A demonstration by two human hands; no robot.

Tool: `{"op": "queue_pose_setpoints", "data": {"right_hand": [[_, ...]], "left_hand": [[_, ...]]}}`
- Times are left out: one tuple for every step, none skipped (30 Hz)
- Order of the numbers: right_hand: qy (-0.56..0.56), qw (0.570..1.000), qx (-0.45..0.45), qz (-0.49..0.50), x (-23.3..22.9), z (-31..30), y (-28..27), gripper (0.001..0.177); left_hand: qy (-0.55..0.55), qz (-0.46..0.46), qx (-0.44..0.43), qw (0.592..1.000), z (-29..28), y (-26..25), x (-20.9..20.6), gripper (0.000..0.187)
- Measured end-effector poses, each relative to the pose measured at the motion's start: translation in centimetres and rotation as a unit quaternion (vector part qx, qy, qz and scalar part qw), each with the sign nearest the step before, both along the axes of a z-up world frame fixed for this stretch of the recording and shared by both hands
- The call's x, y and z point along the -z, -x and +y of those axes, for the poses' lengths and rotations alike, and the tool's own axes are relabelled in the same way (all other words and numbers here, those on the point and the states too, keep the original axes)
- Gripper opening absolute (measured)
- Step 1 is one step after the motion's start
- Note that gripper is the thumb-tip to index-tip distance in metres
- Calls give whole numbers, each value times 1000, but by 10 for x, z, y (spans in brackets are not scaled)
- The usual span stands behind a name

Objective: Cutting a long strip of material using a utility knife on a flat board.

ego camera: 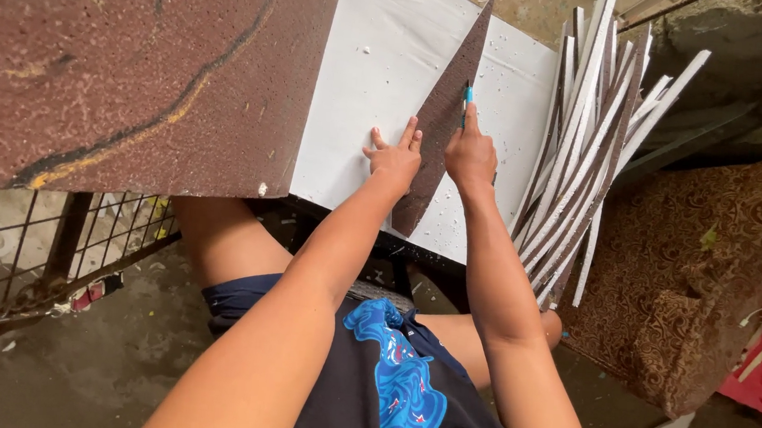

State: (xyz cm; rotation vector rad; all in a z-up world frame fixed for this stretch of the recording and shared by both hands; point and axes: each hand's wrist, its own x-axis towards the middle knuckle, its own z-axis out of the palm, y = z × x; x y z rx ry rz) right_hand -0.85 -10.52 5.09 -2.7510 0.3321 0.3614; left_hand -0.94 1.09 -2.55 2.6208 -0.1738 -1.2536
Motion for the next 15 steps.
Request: {"op": "queue_pose_setpoints", "data": {"right_hand": [[1,1000,-1,2,1,-1,1,52],[5,1000,-5,1,2,-2,2,52],[9,1000,-8,0,3,-4,4,51],[10,1000,-10,3,3,-4,6,51],[8,1000,-8,2,3,-4,9,51],[6,1000,-6,-1,3,-4,10,51],[7,1000,-6,0,2,-3,13,51],[10,1000,-6,7,1,-2,15,51],[13,1000,-5,14,0,-2,17,52],[14,1000,-4,14,0,-2,19,52],[20,1000,-5,19,1,-3,20,52],[26,999,-6,24,2,-3,23,52],[27,999,-5,24,1,-3,25,52],[25,999,-4,24,0,-2,27,53],[23,999,-2,24,0,-2,29,53]], "left_hand": [[1,2,-1,1000,-1,-1,6,127],[-1,-2,-1,1000,-2,-1,12,129],[-3,-6,-1,1000,-3,-1,18,131],[-3,-3,-2,1000,-3,-1,11,131],[-4,-2,-4,1000,-2,0,5,129],[-6,-2,-5,1000,-2,-1,-2,126],[-5,-1,-5,1000,-1,0,-5,126],[-2,3,-8,1000,0,0,-8,125],[1,8,-11,1000,0,0,-11,124],[2,7,-10,1000,0,0,-10,124],[2,6,-10,1000,0,-1,-9,125],[2,6,-11,1000,-1,0,-7,126],[3,6,-10,1000,-1,0,-7,126],[1,3,-7,1000,-1,0,-6,127],[-1,0,-5,1000,-1,0,-6,127]]}}
